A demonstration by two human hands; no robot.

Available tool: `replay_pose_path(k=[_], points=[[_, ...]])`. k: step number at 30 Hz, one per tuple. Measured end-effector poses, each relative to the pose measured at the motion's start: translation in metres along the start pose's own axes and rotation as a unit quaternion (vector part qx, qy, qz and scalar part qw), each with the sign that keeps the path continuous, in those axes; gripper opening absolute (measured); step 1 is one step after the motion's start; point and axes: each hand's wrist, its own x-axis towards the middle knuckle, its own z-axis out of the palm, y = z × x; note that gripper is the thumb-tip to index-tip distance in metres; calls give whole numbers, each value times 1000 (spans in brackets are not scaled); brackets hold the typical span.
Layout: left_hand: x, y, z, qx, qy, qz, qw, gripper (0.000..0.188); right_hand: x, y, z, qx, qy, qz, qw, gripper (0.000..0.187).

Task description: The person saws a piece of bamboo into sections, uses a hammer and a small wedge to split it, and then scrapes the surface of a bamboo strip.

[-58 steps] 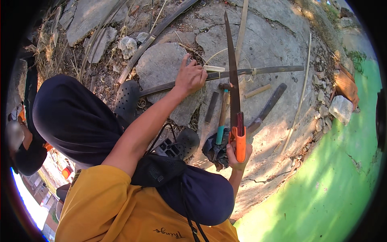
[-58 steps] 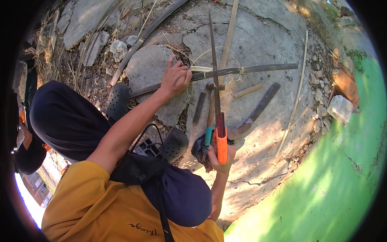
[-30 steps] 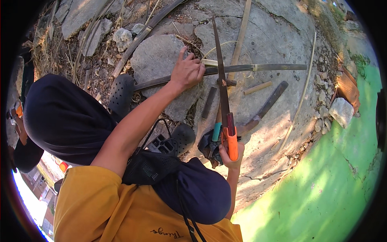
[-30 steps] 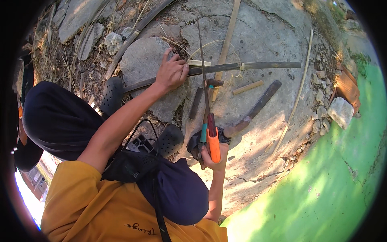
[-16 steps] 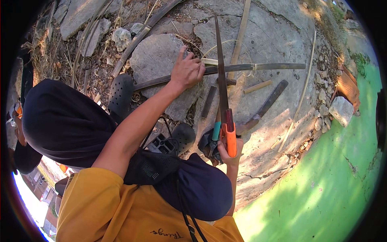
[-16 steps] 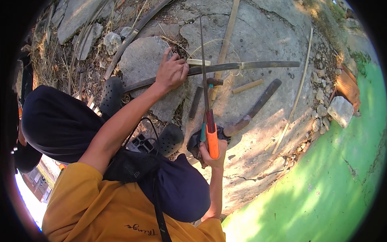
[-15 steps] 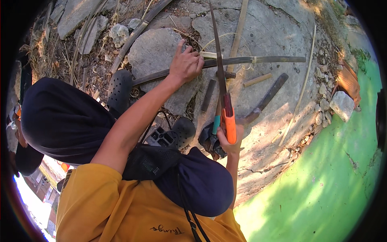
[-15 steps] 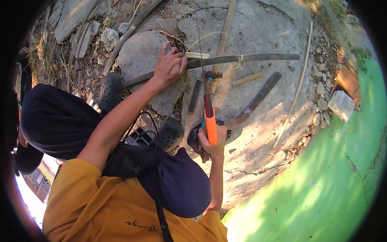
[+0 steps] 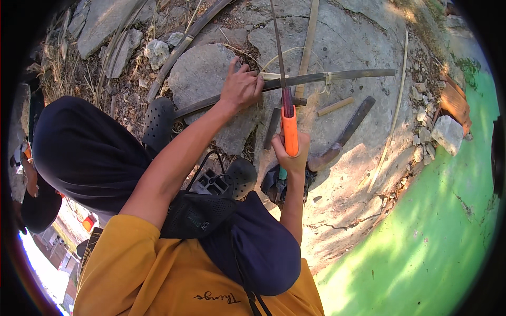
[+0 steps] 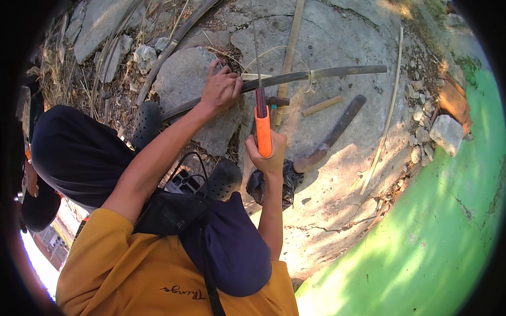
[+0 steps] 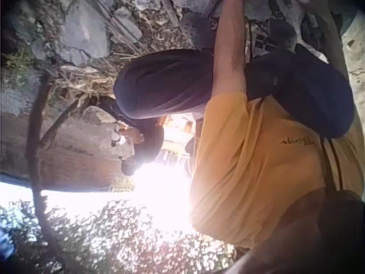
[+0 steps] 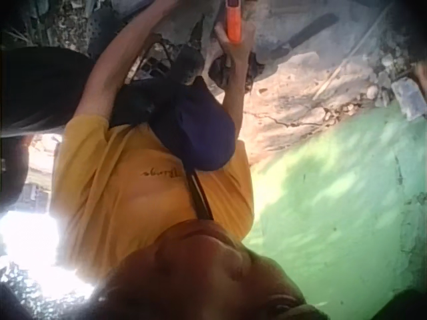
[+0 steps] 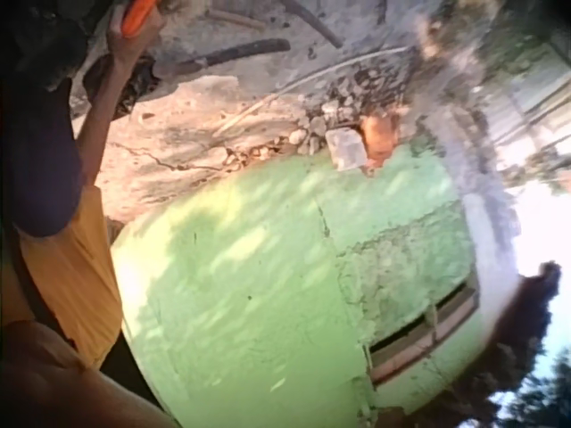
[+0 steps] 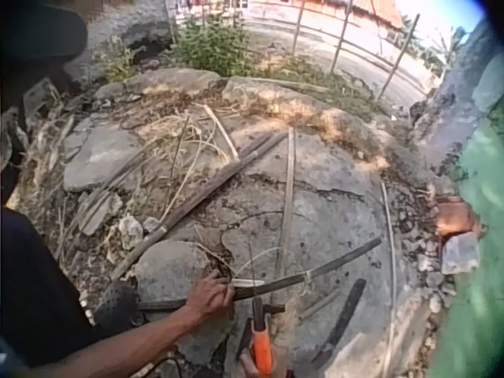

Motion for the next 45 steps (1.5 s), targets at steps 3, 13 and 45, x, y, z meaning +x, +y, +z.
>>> replay_pose_path(k=[3, 13, 45], points=[[-7, -9, 0, 6, 24, -1, 1000, 41, -54, 10, -7, 9, -16, 17, 1000, 20], [1, 3, -2, 1, 2, 12, 1000, 41, -15, -7, -20, 28, -26, 53, 998, 26], [8, -8, 11, 11, 71, 17, 997, 40, -9, -3, 4, -1, 8, 7, 1000, 22]])
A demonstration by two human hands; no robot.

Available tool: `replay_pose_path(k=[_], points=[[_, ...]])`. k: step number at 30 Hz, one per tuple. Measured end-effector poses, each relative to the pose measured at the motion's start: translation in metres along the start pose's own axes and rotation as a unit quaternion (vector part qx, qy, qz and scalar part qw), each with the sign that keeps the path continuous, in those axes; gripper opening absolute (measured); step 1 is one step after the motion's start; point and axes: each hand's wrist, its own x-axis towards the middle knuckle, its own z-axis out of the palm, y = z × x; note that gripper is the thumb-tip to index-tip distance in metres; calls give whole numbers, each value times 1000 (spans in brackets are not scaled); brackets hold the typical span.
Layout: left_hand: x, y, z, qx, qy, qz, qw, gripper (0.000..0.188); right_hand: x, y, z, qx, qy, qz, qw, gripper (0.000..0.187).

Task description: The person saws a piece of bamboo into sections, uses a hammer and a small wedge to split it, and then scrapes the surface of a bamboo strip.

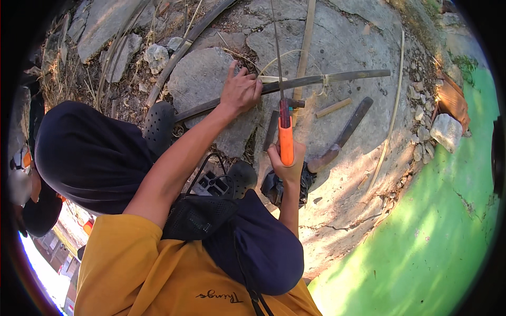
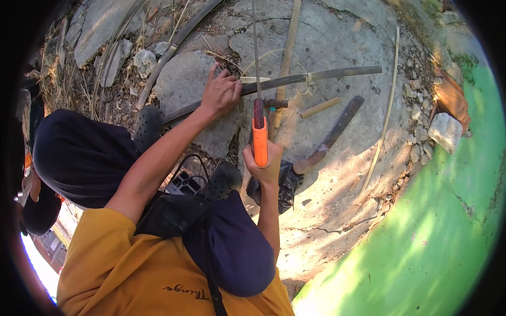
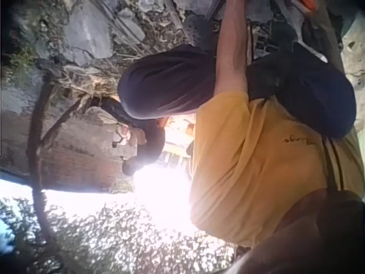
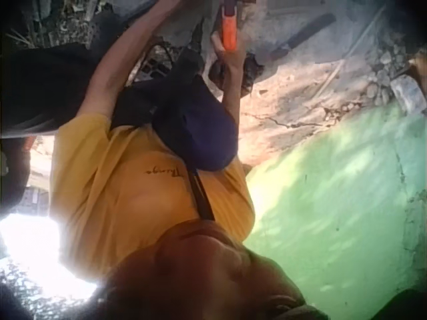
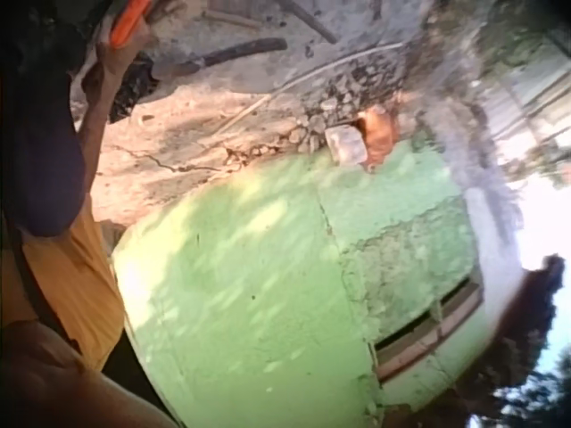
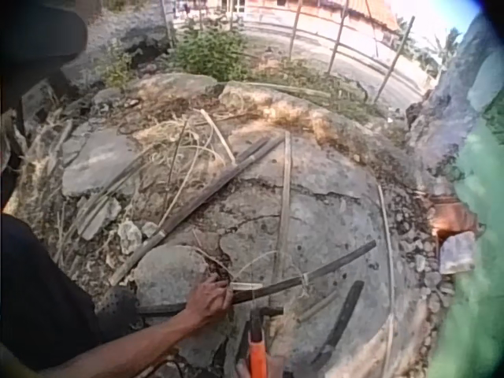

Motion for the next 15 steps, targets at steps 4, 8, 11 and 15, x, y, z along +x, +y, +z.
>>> replay_pose_path(k=[4, 8, 11, 15], points=[[10, 9, -27, -12, -23, 10, 1000, 39, -46, 0, -26, 79, 9, 55, 995, 23], [-11, 12, -17, -26, -12, -5, 1000, 41, -138, -5, -35, 2, 11, 45, 999, 16], [-14, 9, -4, -32, -50, -21, 998, 40, -83, 9, -45, 16, -7, 52, 998, 21], [-20, 13, 4, -13, -15, 7, 1000, 37, -44, 30, -19, -12, -13, -31, 999, 22]])
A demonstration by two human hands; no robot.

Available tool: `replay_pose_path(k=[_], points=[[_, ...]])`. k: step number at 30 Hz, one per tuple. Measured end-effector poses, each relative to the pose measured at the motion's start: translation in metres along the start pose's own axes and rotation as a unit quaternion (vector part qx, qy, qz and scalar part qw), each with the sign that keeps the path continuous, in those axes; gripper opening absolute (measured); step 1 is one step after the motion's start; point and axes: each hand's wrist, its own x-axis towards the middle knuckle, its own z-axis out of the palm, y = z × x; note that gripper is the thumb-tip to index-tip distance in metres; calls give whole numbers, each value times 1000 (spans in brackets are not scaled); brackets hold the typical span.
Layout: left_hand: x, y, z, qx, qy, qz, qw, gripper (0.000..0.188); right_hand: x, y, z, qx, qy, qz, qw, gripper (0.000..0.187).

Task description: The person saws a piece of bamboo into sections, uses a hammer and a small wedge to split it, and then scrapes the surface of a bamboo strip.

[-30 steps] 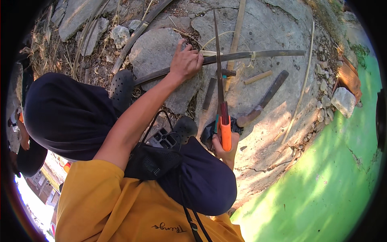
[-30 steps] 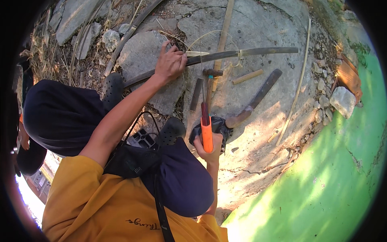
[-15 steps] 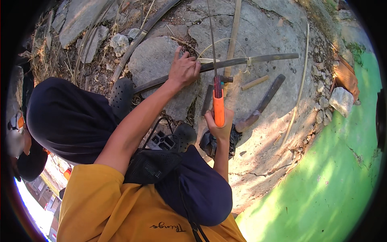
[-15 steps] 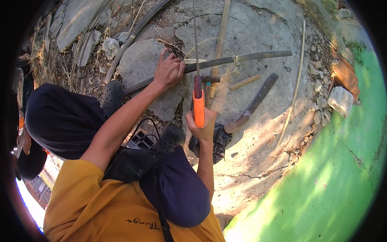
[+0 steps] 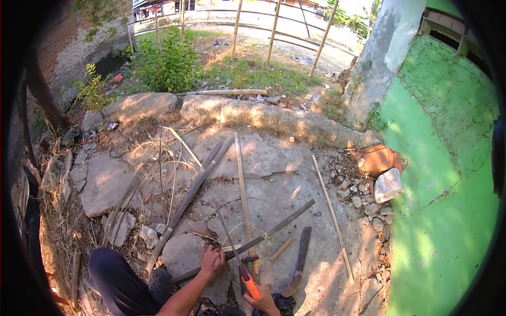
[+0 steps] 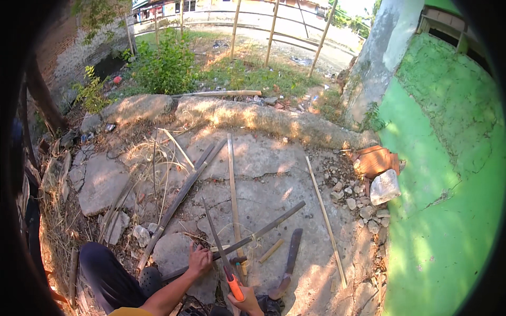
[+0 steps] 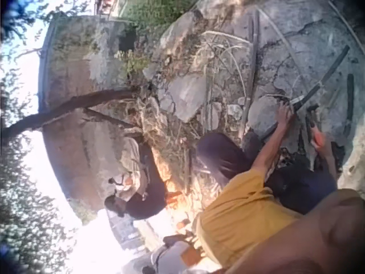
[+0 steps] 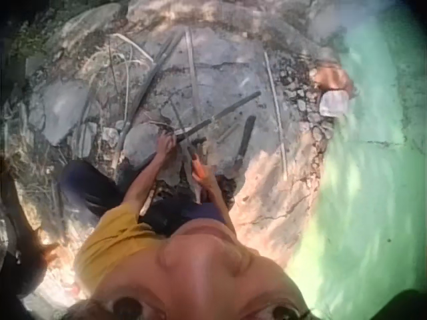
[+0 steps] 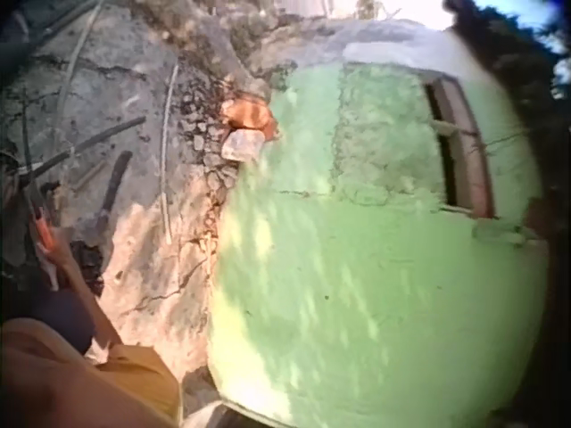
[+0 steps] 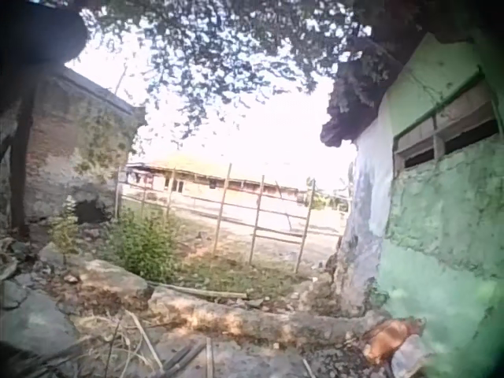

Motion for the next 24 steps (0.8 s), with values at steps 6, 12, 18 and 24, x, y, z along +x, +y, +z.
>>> replay_pose_path(k=[6, 12, 18, 24], points=[[4, -11, 2, 10, 24, 9, 1000, 37, -5, 74, 33, -165, 82, -181, 966, 55], [8, -20, 9, 23, 31, 5, 999, 37, 11, 100, 33, -138, 91, -142, 976, 55], [7, -25, 18, 45, 18, 1, 999, 41, 8, 57, 27, -185, 71, -94, 976, 46], [4, -21, 17, 7, 20, -2, 1000, 45, 34, 32, 14, -108, 54, -76, 990, 45]])
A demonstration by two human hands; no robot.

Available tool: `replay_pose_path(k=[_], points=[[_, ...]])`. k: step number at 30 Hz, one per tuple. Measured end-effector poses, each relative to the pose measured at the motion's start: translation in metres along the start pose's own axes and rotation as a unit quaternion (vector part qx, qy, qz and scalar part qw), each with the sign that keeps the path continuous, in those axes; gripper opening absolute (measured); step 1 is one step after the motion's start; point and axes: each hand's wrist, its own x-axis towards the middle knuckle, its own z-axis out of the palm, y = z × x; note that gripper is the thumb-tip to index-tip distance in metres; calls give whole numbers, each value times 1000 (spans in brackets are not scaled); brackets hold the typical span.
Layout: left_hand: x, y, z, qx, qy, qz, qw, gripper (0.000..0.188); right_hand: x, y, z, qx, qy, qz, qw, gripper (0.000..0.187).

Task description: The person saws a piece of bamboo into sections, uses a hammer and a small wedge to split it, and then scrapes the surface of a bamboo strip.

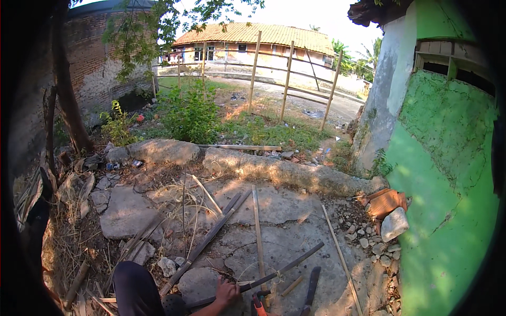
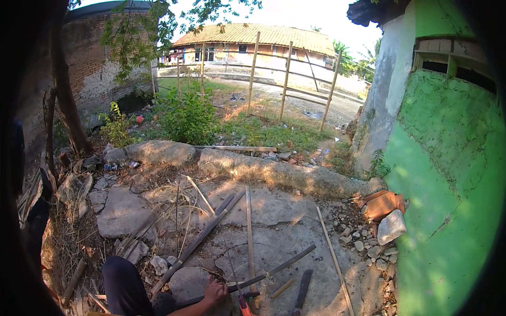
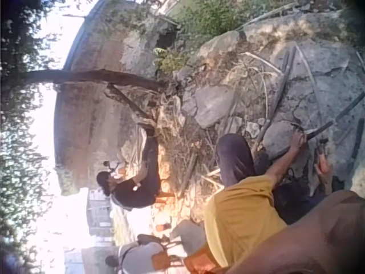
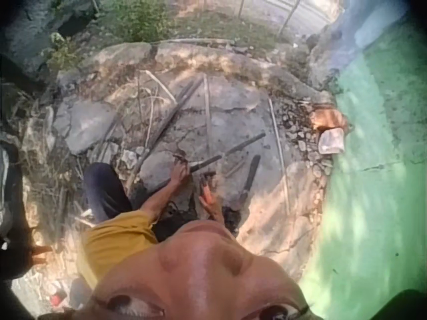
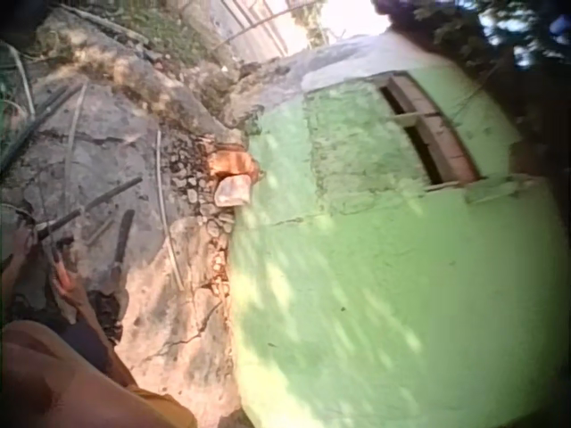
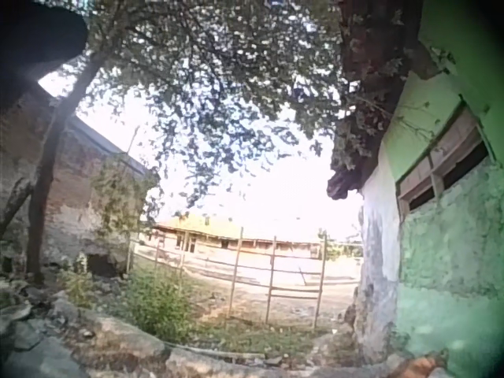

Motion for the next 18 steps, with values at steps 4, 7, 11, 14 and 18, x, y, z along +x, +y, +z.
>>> replay_pose_path(k=[4, 7, 11, 14, 18], points=[[1, -5, 6, 15, 6, -6, 1000, 46, -9, -11, -11, 69, -28, 14, 997, 44], [-1, -4, 6, 18, -8, -18, 1000, 47, -31, -14, -24, 154, -63, 34, 985, 43], [3, -5, 3, 21, 1, -1, 1000, 47, -63, -12, -39, 251, -105, 42, 961, 42], [1, -3, 3, 29, -8, 13, 999, 45, -74, -22, -38, 238, -79, 42, 967, 39], [-1, 1, 2, 7, -8, 8, 1000, 43, -61, -40, -24, 161, -17, 44, 986, 37]])
